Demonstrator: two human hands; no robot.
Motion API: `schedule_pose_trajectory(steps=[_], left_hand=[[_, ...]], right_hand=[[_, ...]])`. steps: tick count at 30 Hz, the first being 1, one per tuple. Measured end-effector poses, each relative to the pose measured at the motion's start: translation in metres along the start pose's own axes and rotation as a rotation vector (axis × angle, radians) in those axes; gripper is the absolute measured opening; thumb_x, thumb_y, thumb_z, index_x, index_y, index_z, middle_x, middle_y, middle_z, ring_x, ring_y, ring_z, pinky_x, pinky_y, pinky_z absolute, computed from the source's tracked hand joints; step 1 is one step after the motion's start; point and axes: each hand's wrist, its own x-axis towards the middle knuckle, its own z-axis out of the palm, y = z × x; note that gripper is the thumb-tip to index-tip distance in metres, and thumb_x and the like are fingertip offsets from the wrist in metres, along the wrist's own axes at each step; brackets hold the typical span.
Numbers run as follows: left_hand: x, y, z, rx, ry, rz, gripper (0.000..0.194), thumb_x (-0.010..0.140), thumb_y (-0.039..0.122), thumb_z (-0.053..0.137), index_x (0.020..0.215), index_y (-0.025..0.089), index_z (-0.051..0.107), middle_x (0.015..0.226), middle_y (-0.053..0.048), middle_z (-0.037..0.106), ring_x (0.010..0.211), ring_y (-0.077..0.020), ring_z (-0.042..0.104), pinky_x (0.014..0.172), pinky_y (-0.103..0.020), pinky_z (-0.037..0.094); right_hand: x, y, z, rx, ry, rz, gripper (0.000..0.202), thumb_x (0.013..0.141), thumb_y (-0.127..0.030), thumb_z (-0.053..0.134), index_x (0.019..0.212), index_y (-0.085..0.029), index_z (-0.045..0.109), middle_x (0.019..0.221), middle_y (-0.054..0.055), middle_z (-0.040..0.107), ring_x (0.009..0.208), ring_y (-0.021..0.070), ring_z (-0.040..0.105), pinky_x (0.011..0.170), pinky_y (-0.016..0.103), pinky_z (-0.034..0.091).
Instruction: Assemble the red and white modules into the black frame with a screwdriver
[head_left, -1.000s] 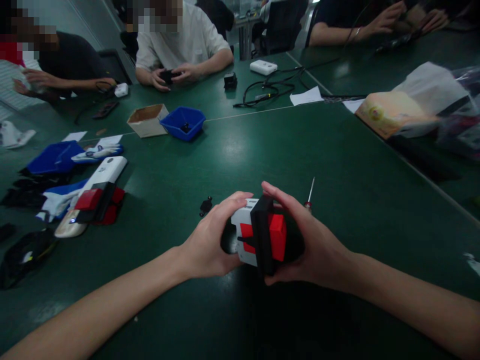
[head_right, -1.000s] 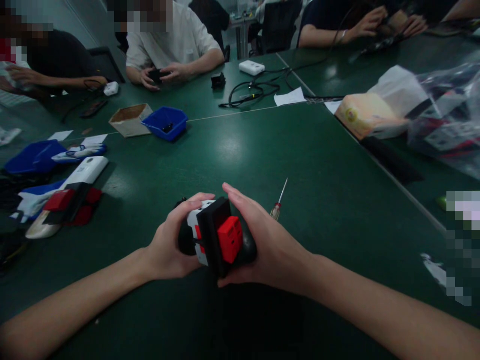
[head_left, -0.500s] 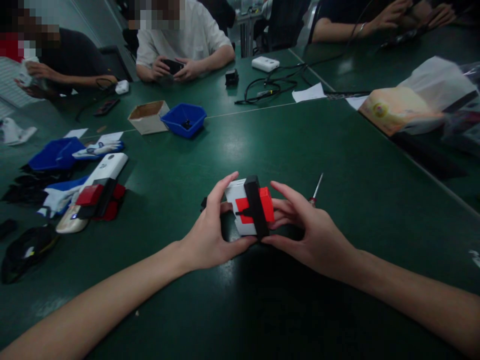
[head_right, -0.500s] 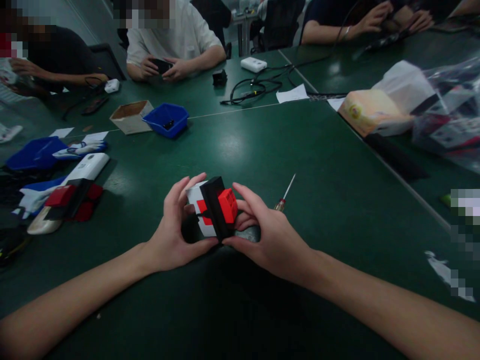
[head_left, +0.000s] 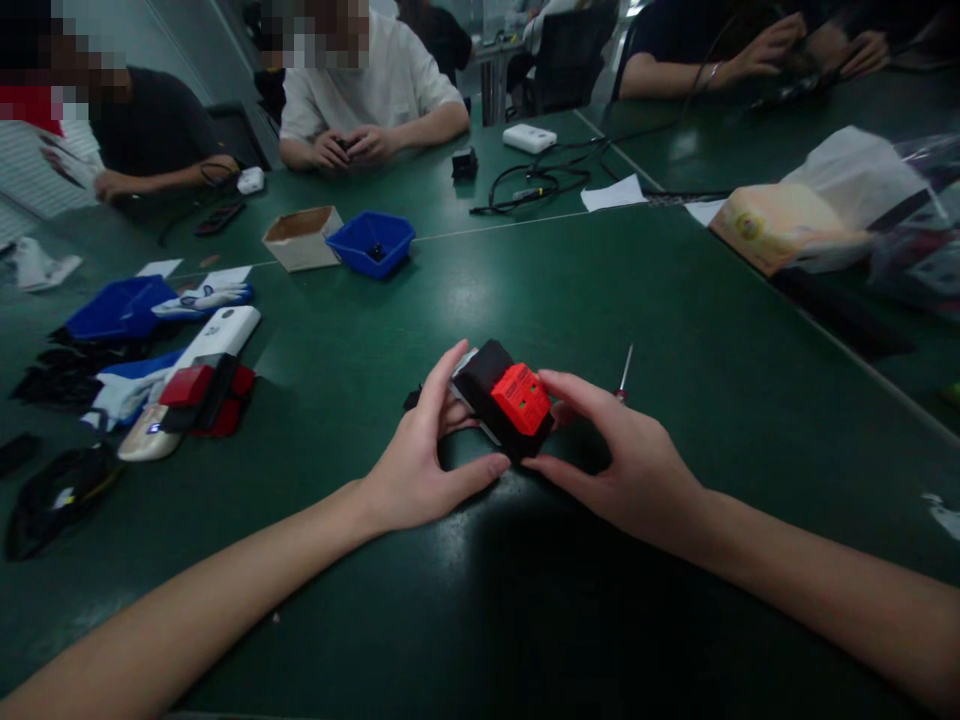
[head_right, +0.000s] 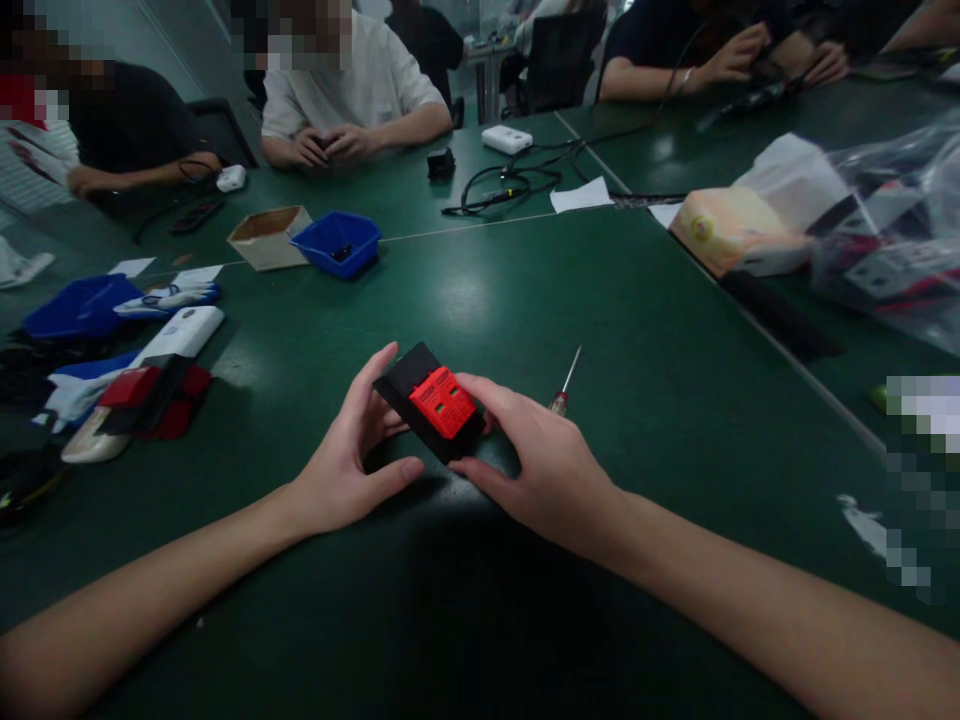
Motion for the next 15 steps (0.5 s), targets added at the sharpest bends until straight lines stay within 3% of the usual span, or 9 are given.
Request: schedule_pose_trajectory(steps=[4,10,15], left_hand=[[0.002,0.001,0.0,-0.038,0.042,-0.047,0.093,0.09,0.044,0.076,0.163,0.028,0.021,0.154,-0.017,0.054,0.133,-0.0341,0.064,0.111,-0.053,0.056],[0.004,0.001,-0.006,-0.069,0.093,-0.052,0.064,0.1,0.053,0.058,0.156,0.026,0.042,0.148,-0.013,0.062,0.134,-0.0324,0.063,0.112,-0.05,0.054],[0.004,0.0,-0.01,-0.084,0.113,-0.1,0.066,0.1,0.055,0.057,0.156,0.026,0.041,0.131,-0.012,0.071,0.119,-0.031,0.07,0.098,-0.046,0.06]], right_hand=[[0.001,-0.001,-0.001,0.009,-0.013,-0.102,0.066,0.093,-0.024,0.068,0.153,-0.024,0.041,0.139,0.014,0.068,0.123,0.0309,0.069,0.101,0.049,0.061],[0.001,-0.001,-0.001,0.011,-0.024,-0.152,0.065,0.094,-0.02,0.067,0.153,-0.025,0.04,0.14,0.014,0.067,0.123,0.0304,0.069,0.102,0.05,0.061],[0.001,0.002,0.001,0.03,-0.052,-0.114,0.065,0.094,-0.02,0.066,0.153,-0.024,0.04,0.145,0.015,0.063,0.135,0.032,0.061,0.111,0.056,0.055]])
